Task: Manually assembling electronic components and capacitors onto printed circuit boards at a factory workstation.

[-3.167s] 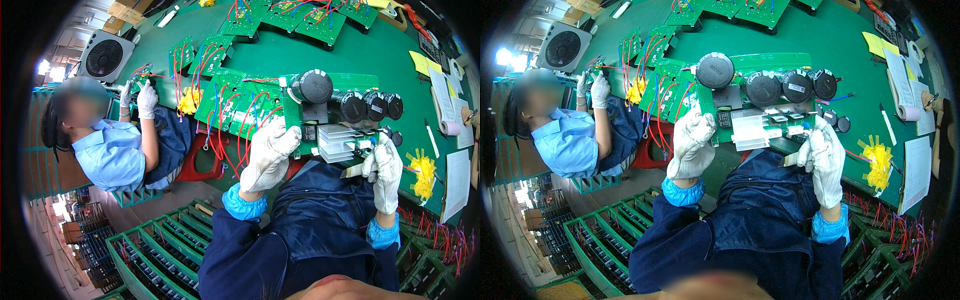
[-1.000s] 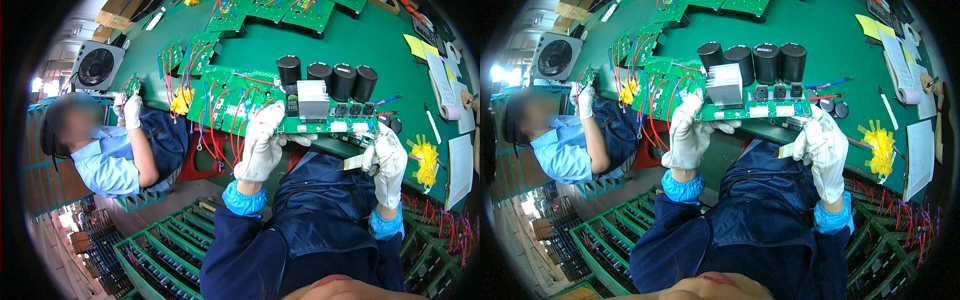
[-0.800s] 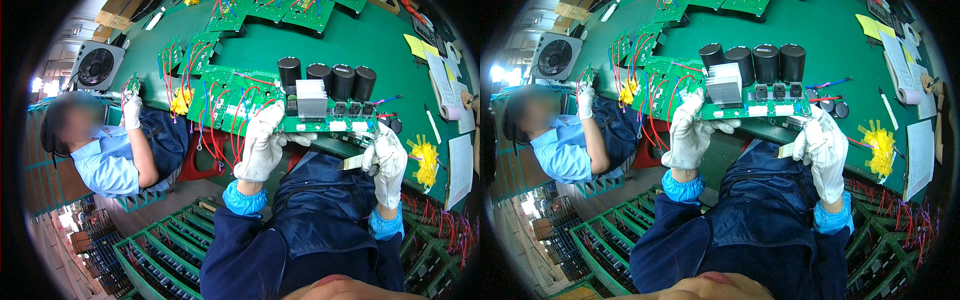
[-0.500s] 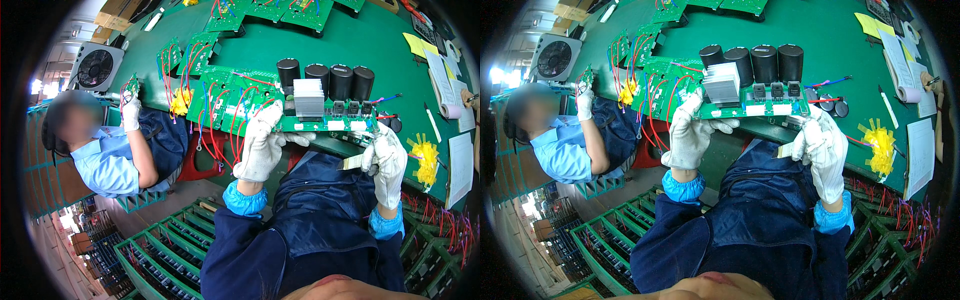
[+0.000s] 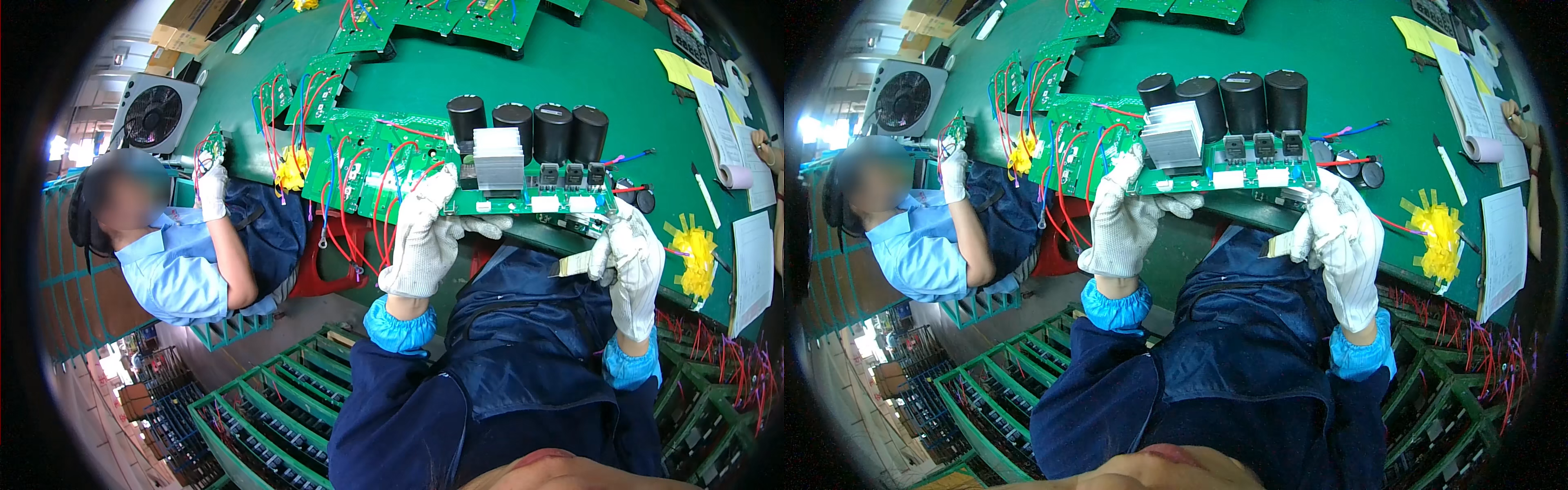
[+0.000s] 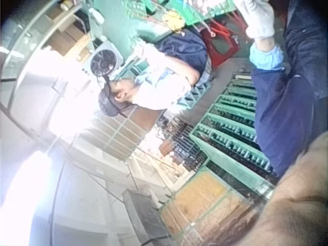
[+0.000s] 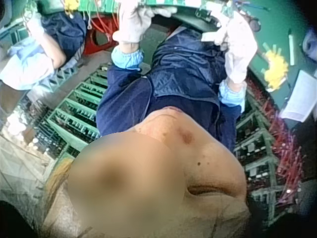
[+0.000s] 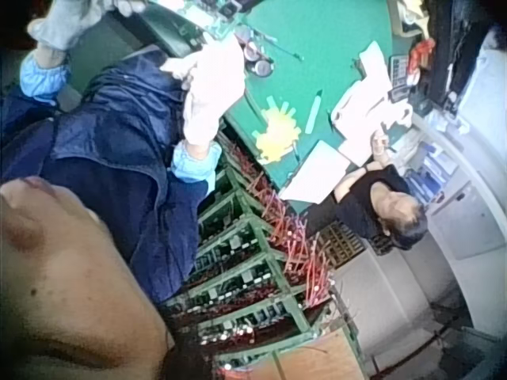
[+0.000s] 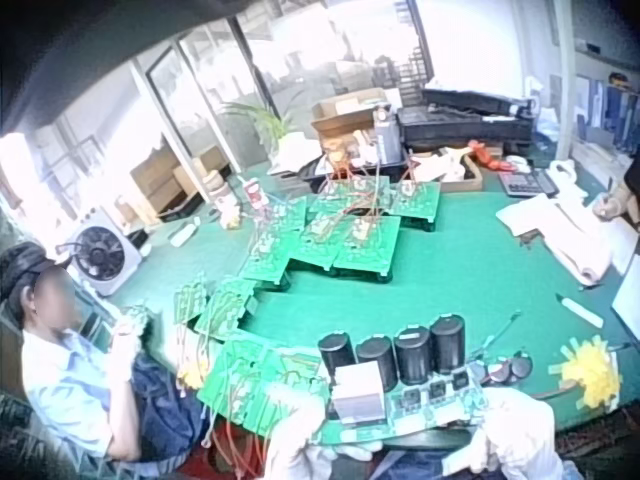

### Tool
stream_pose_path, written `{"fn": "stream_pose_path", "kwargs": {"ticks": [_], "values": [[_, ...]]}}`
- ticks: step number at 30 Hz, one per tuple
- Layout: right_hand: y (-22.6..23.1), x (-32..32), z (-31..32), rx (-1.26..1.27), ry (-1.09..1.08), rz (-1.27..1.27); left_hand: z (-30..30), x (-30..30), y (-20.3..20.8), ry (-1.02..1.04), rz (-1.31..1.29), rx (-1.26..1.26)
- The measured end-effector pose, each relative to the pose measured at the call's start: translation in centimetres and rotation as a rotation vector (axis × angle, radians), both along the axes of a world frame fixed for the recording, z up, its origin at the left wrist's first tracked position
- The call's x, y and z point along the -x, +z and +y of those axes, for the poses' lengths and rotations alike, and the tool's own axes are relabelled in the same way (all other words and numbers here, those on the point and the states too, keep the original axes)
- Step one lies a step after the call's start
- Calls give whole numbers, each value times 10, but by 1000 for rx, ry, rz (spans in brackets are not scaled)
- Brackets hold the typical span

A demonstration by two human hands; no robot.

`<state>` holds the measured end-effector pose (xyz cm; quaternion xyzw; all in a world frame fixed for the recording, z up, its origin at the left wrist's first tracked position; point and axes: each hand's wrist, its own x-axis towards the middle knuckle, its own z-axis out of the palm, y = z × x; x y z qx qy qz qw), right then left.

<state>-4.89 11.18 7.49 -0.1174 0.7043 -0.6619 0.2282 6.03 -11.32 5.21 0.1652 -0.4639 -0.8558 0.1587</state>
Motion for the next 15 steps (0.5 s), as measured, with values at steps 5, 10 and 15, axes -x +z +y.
{"fn": "stream_pose_path", "kwargs": {"ticks": [5,10,15], "values": [[-2,0,-1,-11,4,-6,-1,2,7,-7,34,-108],[-3,1,-3,3,10,3,-2,3,5,3,-3,-125],[-9,1,-2,-12,6,66,-5,1,0,-13,-4,-159]]}}
